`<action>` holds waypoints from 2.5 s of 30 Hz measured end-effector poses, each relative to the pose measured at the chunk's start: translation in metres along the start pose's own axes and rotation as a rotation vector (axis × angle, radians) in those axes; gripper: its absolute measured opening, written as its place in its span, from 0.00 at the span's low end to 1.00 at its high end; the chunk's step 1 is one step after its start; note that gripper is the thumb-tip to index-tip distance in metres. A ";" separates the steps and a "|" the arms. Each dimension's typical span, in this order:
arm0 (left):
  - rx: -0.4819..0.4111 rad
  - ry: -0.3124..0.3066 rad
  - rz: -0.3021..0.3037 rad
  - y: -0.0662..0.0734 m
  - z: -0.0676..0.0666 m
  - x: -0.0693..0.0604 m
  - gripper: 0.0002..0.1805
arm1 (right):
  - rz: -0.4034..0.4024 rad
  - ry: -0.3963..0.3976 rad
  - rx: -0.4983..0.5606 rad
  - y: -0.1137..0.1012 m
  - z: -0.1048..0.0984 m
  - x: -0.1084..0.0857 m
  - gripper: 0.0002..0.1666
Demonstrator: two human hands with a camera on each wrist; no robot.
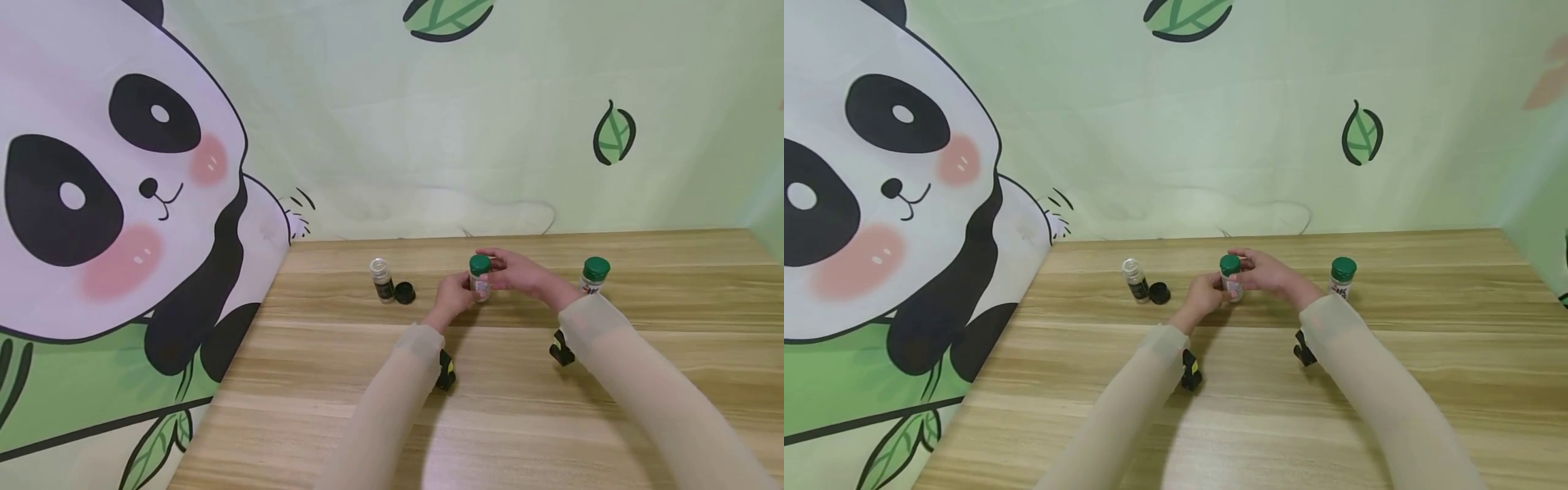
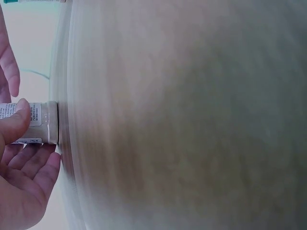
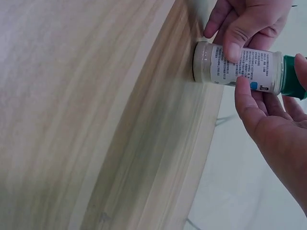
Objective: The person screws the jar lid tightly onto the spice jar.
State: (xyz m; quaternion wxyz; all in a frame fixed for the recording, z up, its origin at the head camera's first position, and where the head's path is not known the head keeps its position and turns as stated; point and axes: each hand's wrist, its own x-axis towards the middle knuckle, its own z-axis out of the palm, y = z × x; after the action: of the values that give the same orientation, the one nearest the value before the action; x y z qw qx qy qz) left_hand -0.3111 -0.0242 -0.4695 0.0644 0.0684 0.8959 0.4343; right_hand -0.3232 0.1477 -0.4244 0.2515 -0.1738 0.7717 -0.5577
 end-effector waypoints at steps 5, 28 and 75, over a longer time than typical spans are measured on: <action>0.001 -0.003 0.008 0.000 0.000 0.000 0.17 | 0.006 -0.008 -0.009 -0.001 -0.002 0.001 0.39; -0.002 -0.009 0.007 0.001 -0.001 -0.002 0.16 | -0.008 0.110 -0.026 0.007 0.010 0.003 0.34; -0.025 0.018 0.004 -0.001 0.001 0.000 0.14 | -0.004 0.318 0.022 0.015 0.031 0.006 0.37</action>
State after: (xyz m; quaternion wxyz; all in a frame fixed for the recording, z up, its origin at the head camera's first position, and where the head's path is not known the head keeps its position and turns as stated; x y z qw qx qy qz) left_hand -0.3107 -0.0240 -0.4710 0.0560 0.0655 0.8909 0.4460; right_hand -0.3096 0.1248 -0.4473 0.1271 -0.0821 0.7954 -0.5870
